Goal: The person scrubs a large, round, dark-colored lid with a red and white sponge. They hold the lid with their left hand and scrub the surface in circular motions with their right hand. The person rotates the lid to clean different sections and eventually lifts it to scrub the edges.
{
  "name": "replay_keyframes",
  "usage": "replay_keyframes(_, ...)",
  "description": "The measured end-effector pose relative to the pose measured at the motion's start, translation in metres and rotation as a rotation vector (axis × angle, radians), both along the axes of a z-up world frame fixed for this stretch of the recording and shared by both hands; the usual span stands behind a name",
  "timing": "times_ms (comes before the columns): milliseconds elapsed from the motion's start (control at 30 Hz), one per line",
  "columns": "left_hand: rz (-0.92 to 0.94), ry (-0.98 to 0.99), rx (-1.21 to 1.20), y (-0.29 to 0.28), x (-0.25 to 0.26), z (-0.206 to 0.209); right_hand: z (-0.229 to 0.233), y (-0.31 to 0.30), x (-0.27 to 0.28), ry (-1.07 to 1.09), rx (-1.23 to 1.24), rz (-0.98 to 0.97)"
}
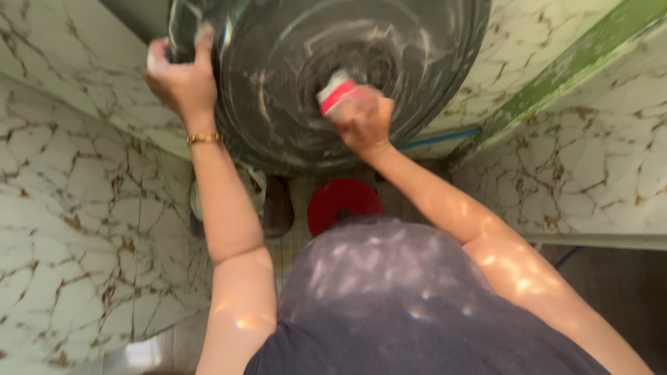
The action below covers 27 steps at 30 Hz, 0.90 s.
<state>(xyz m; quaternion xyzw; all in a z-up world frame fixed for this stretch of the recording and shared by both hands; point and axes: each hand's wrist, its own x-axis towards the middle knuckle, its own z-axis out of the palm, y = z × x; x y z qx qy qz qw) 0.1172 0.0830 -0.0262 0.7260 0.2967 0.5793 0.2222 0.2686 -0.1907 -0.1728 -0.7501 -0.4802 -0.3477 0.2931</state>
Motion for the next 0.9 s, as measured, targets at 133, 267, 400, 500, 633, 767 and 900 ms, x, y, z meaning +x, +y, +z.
replay_keyframes(133,0.130,0.045,0.161,0.001,-0.004,0.011,0.033,-0.021,0.026,0.103,0.138,0.194)
replay_keyframes(267,0.148,0.085,0.059,-0.016,-0.012,0.002,0.104,-0.031,0.088,0.360,0.517,-0.241)
replay_keyframes(400,0.167,0.062,0.044,-0.033,-0.016,0.016,0.159,0.022,0.073,0.433,0.469,-0.273)
replay_keyframes(500,0.215,0.059,0.022,-0.044,-0.021,0.022,0.184,0.083,0.011,-0.138,0.422,-0.138)
replay_keyframes(633,0.232,0.041,0.044,-0.042,-0.017,0.029,0.180,0.093,-0.028,-0.340,-0.052,0.277)
replay_keyframes(767,0.205,0.047,0.020,-0.036,-0.019,0.023,0.143,0.053,0.068,-0.263,0.162,0.126)
replay_keyframes(900,0.254,0.082,0.074,-0.032,-0.016,0.019,0.112,-0.032,0.108,0.213,0.520,-0.268)
